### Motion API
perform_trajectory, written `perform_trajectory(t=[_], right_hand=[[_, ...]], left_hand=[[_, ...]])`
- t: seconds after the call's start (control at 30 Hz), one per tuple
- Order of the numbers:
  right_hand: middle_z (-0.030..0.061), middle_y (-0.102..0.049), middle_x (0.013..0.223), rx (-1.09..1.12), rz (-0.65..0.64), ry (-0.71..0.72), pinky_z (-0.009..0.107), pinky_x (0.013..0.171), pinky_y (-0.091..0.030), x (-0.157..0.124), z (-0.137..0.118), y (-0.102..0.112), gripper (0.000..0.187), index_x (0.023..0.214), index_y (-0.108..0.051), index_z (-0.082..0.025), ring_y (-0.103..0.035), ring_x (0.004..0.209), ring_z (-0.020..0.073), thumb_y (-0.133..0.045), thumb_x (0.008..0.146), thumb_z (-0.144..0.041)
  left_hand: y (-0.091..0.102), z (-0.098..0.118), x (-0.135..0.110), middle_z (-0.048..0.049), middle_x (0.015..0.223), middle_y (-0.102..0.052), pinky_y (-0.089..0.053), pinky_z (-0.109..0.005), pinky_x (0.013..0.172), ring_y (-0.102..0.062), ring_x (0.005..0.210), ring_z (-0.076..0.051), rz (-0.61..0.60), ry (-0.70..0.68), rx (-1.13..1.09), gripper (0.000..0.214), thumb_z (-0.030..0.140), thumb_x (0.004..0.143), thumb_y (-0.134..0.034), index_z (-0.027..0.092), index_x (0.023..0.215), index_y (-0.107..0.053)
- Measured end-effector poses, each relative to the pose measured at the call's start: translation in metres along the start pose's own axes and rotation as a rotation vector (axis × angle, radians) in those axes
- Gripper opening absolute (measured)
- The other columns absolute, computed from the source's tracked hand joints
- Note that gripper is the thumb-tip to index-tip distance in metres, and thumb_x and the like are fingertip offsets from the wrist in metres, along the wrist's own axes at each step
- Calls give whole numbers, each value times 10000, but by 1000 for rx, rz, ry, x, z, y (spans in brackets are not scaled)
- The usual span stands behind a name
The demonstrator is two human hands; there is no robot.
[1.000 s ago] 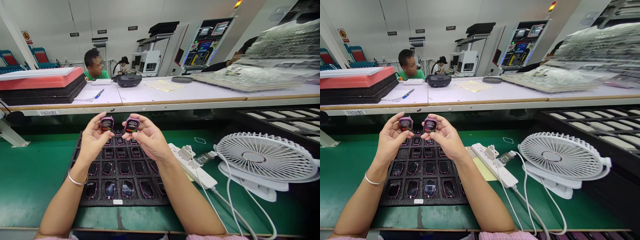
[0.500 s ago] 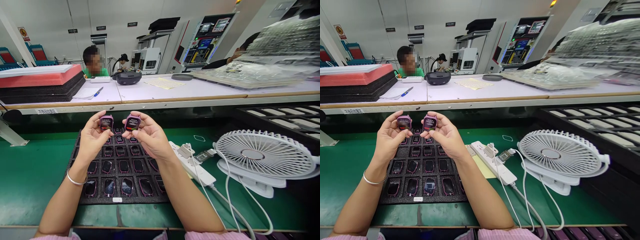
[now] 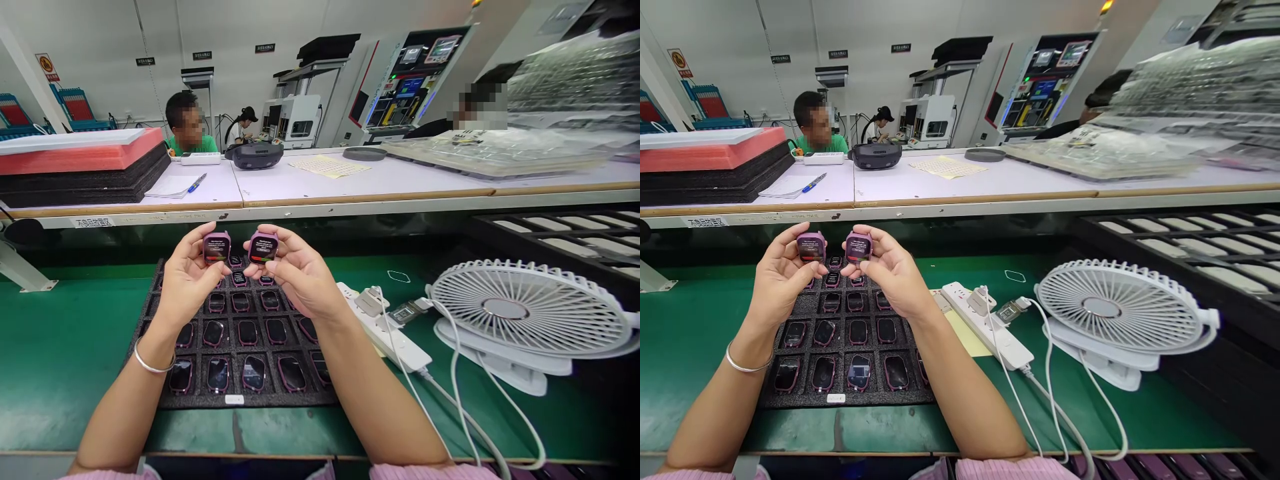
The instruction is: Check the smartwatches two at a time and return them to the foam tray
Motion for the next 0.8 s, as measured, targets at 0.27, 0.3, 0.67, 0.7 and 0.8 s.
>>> perform_trajectory(t=[0.27, 0.3, 0.67, 0.7, 0.8], right_hand=[[60, -719, 1101, 8, 26, -66, 345, 720, -594, 0, 5, 0, 444, 1225, -588, -237, -715, 727, 157, -694, 794, -224], [56, -720, 1093, 14, 28, -69, 345, 719, -594, 0, 5, 0, 440, 1219, -591, -239, -715, 724, 157, -697, 792, -224], [47, -723, 1065, 55, 61, -93, 324, 689, -579, 0, 7, 3, 452, 1196, -585, -239, -717, 694, 152, -703, 761, -198], [45, -724, 1063, 55, 61, -93, 322, 689, -580, 0, 7, 3, 448, 1193, -586, -239, -717, 693, 150, -703, 763, -196], [41, -725, 1064, 55, 53, -94, 319, 696, -581, 0, 7, 2, 439, 1194, -587, -243, -718, 696, 145, -697, 772, -192]], left_hand=[[2, -7, -4, -22, 954, -679, -568, -195, 564, -667, 596, -81, 39, 121, 25, 365, 219, 844, -673, 202, 1206, -631], [2, -7, -4, -24, 953, -679, -566, -198, 558, -665, 592, -83, 43, 126, 26, 362, 231, 843, -677, 200, 1201, -632], [3, -10, -4, -17, 910, -674, -561, -209, 536, -662, 572, -90, 57, 146, 26, 356, 249, 834, -675, 194, 1184, -634], [3, -10, -4, -17, 910, -675, -562, -210, 535, -661, 568, -89, 57, 145, 27, 353, 248, 834, -675, 194, 1181, -635], [3, -11, -4, -19, 919, -676, -564, -207, 539, -662, 570, -86, 55, 148, 28, 349, 240, 839, -670, 193, 1183, -635]])
Point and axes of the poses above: each hand's wrist, its own x-axis towards the middle knuckle, its own y-axis out of the back of the hand, z = x × y, the point moved 10 cm from there along x, towards the middle knuckle
